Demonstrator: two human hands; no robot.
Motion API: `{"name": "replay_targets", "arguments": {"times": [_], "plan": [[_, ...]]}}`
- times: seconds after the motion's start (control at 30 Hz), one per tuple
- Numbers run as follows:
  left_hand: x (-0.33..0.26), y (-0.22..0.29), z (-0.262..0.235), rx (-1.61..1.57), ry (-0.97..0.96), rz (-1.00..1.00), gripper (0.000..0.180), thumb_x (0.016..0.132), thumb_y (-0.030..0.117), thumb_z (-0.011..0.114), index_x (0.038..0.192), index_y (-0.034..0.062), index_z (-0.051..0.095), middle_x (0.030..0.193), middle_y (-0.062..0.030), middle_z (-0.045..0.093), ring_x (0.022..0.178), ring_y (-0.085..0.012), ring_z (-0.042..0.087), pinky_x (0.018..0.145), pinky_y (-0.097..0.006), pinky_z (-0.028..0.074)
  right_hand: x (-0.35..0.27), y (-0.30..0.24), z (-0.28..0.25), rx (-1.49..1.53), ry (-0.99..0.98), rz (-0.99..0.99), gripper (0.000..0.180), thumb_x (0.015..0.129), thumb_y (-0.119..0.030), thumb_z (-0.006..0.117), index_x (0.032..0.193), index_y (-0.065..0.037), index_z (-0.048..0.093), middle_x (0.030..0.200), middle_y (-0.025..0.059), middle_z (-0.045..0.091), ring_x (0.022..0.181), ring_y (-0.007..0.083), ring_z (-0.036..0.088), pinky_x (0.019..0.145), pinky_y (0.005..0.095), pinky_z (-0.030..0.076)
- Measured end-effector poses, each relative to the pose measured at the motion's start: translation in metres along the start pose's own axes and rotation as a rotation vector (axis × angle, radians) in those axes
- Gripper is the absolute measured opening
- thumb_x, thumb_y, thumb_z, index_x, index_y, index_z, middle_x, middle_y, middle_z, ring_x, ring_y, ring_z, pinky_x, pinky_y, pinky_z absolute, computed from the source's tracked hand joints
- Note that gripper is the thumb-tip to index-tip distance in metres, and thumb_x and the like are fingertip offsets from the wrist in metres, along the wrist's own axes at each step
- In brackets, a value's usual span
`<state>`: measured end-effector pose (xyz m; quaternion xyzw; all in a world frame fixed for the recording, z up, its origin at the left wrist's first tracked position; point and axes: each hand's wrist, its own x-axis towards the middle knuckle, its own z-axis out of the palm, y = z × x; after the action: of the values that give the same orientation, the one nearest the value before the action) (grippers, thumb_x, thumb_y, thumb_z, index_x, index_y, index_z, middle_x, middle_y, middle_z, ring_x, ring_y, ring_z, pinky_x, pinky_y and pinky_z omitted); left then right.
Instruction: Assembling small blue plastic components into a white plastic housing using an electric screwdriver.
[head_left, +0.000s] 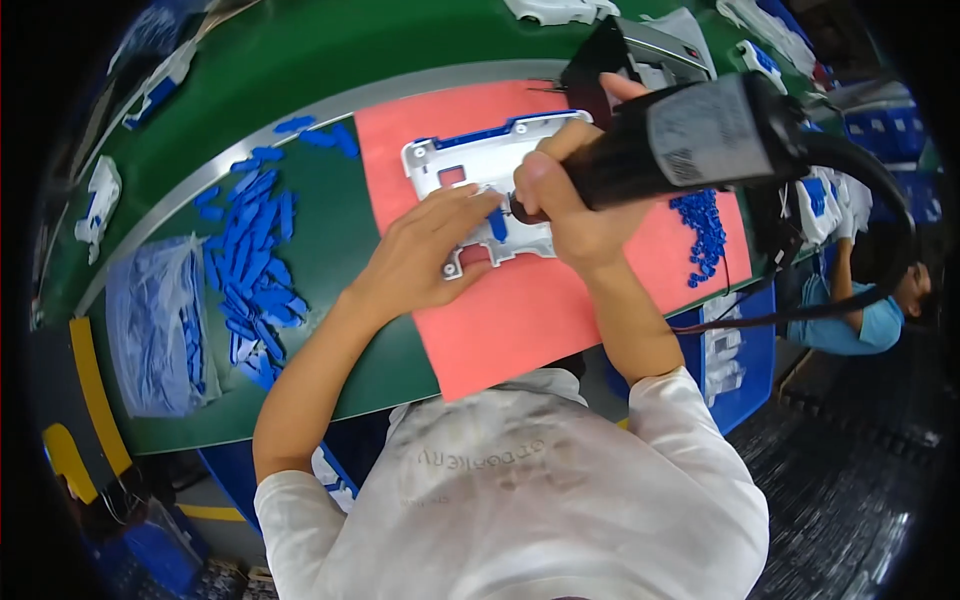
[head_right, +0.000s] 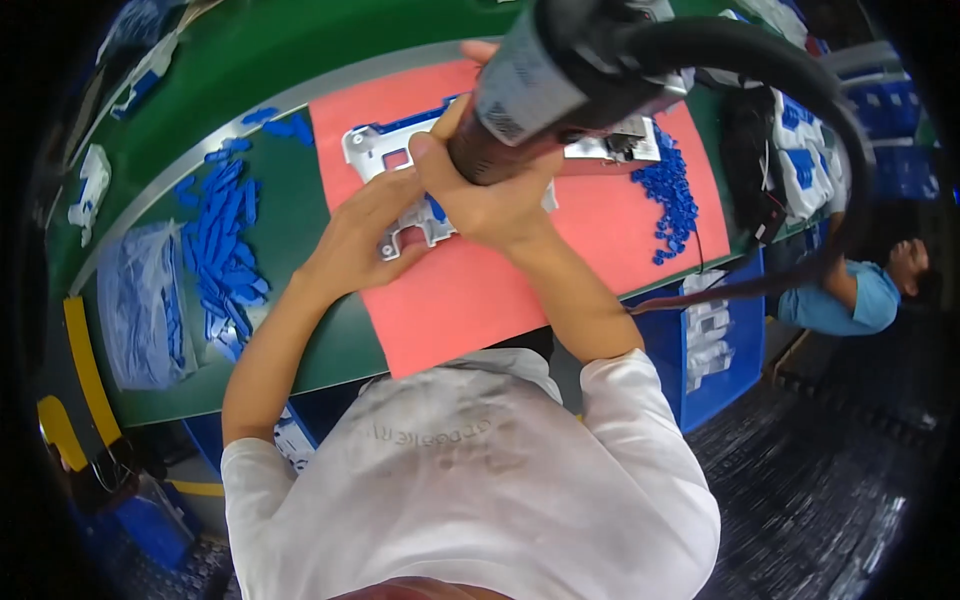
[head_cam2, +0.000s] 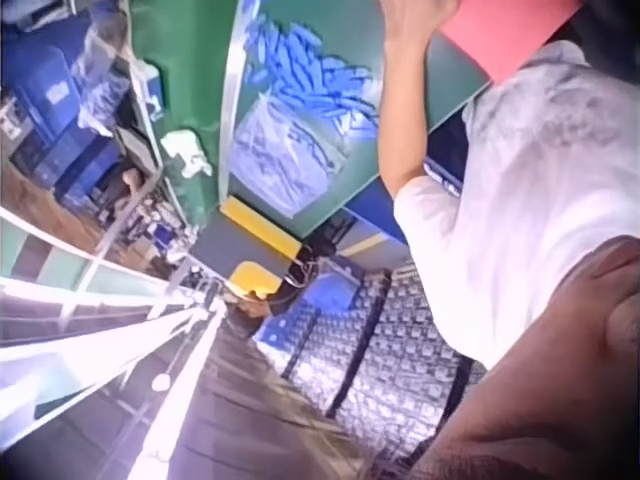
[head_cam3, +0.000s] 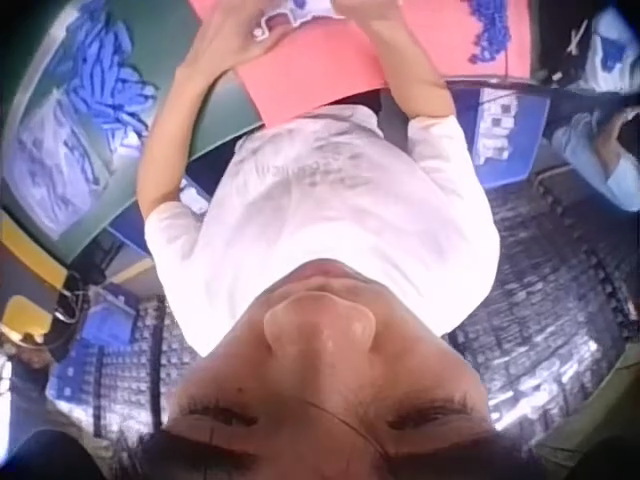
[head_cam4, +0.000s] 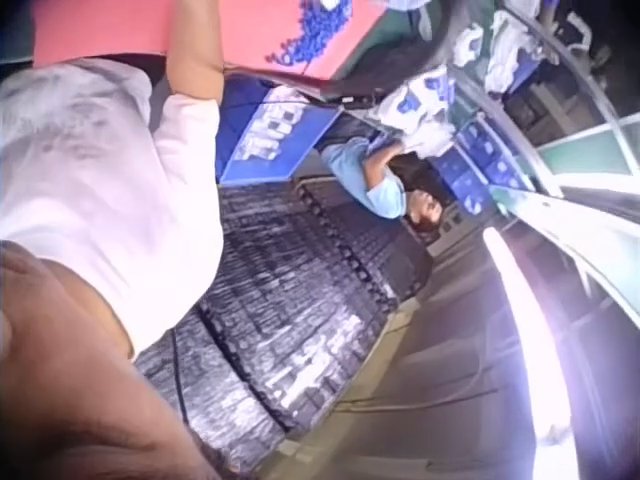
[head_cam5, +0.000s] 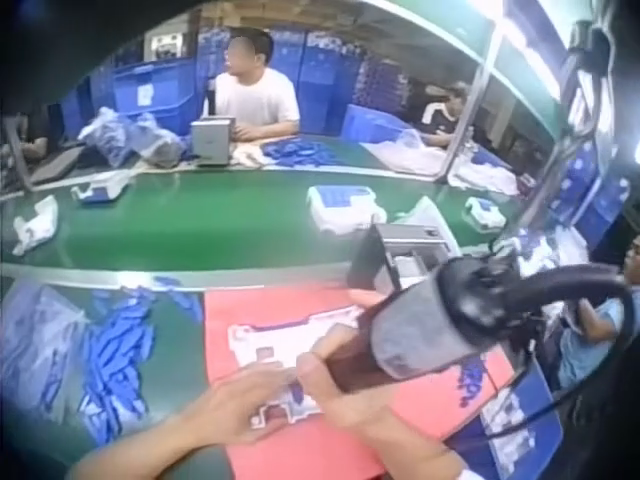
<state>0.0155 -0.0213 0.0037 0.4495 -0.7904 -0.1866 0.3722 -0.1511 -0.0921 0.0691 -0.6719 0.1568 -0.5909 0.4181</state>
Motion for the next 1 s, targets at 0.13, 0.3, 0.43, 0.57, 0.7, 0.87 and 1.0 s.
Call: {"name": "replay_targets", "arguments": {"times": [0.13, 0.3, 0.43, 0.57, 0.7, 0.87, 1.0], "plan": [[-0.006, -0.006, 0.001, 0.042, 0.042, 0.051, 0.053, 0.072, 0.015, 0.074, 0.122, 0.0047, 0.058, 0.125, -0.0141, 0.059, 0.119, -0.0327, 0.055, 0.099, -0.042, 0.047, -0.004, 0.019, 0.010, -0.041, -0.040, 0.018, 0.068, 0.079, 0.011, 0.057, 0.136, 0.001, 0.020, 0.063, 0.0062, 0.053, 0.048, 0.0129, 0.053, 0.047, 0.0264, 0.045], [-0.012, -0.010, 0.004, -0.004, 0.056, 0.010, 0.051, 0.072, 0.017, 0.074, 0.120, 0.0040, 0.059, 0.125, -0.0143, 0.059, 0.120, -0.0323, 0.054, 0.099, -0.043, 0.047, -0.006, 0.021, 0.020, 0.060, -0.024, 0.046, 0.066, 0.080, 0.010, 0.057, 0.134, 0.000, 0.020, 0.063, 0.0061, 0.053, 0.048, 0.0136, 0.053, 0.045, 0.0274, 0.044], [-0.013, -0.011, 0.006, 0.001, 0.058, 0.036, 0.051, 0.072, 0.018, 0.074, 0.118, 0.0027, 0.059, 0.125, -0.0156, 0.059, 0.120, -0.0330, 0.054, 0.100, -0.043, 0.047, -0.009, 0.021, 0.021, 0.006, -0.053, 0.059, 0.064, 0.080, 0.010, 0.057, 0.132, 0.000, 0.022, 0.063, 0.0064, 0.052, 0.048, 0.0136, 0.053, 0.045, 0.0276, 0.044], [-0.014, -0.010, 0.005, 0.008, 0.054, 0.009, 0.052, 0.071, 0.018, 0.075, 0.119, 0.0022, 0.059, 0.126, -0.0172, 0.059, 0.120, -0.0342, 0.054, 0.100, -0.043, 0.047, -0.017, 0.028, 0.020, -0.086, -0.050, 0.013, 0.056, 0.075, 0.012, 0.061, 0.121, 0.002, 0.030, 0.067, 0.0057, 0.054, 0.057, 0.0113, 0.053, 0.055, 0.0251, 0.044], [-0.014, -0.011, 0.005, -0.038, 0.041, -0.025, 0.053, 0.071, 0.019, 0.075, 0.119, 0.0019, 0.059, 0.125, -0.0177, 0.059, 0.120, -0.0347, 0.054, 0.099, -0.043, 0.047, -0.022, 0.033, 0.019, -0.094, -0.066, 0.021, 0.053, 0.074, 0.013, 0.060, 0.116, 0.000, 0.031, 0.069, 0.0051, 0.053, 0.057, 0.0104, 0.051, 0.056, 0.0247, 0.044], [-0.011, -0.006, 0.003, -0.080, 0.026, -0.074, 0.056, 0.071, 0.018, 0.075, 0.121, 0.0021, 0.057, 0.124, -0.0185, 0.059, 0.120, -0.0354, 0.054, 0.099, -0.043, 0.047, -0.024, 0.027, 0.011, -0.231, -0.212, -0.048, 0.053, 0.079, 0.013, 0.054, 0.118, -0.006, 0.024, 0.064, 0.0054, 0.053, 0.054, 0.0131, 0.055, 0.055, 0.0278, 0.049], [-0.006, -0.001, -0.002, -0.029, -0.015, -0.029, 0.057, 0.071, 0.018, 0.075, 0.123, 0.0025, 0.056, 0.125, -0.0174, 0.059, 0.120, -0.0356, 0.053, 0.099, -0.044, 0.047, -0.021, 0.023, 0.008, -0.457, -0.299, -0.110, 0.052, 0.079, 0.013, 0.055, 0.120, -0.004, 0.027, 0.066, 0.0039, 0.053, 0.054, 0.0113, 0.054, 0.057, 0.0244, 0.045]]}}
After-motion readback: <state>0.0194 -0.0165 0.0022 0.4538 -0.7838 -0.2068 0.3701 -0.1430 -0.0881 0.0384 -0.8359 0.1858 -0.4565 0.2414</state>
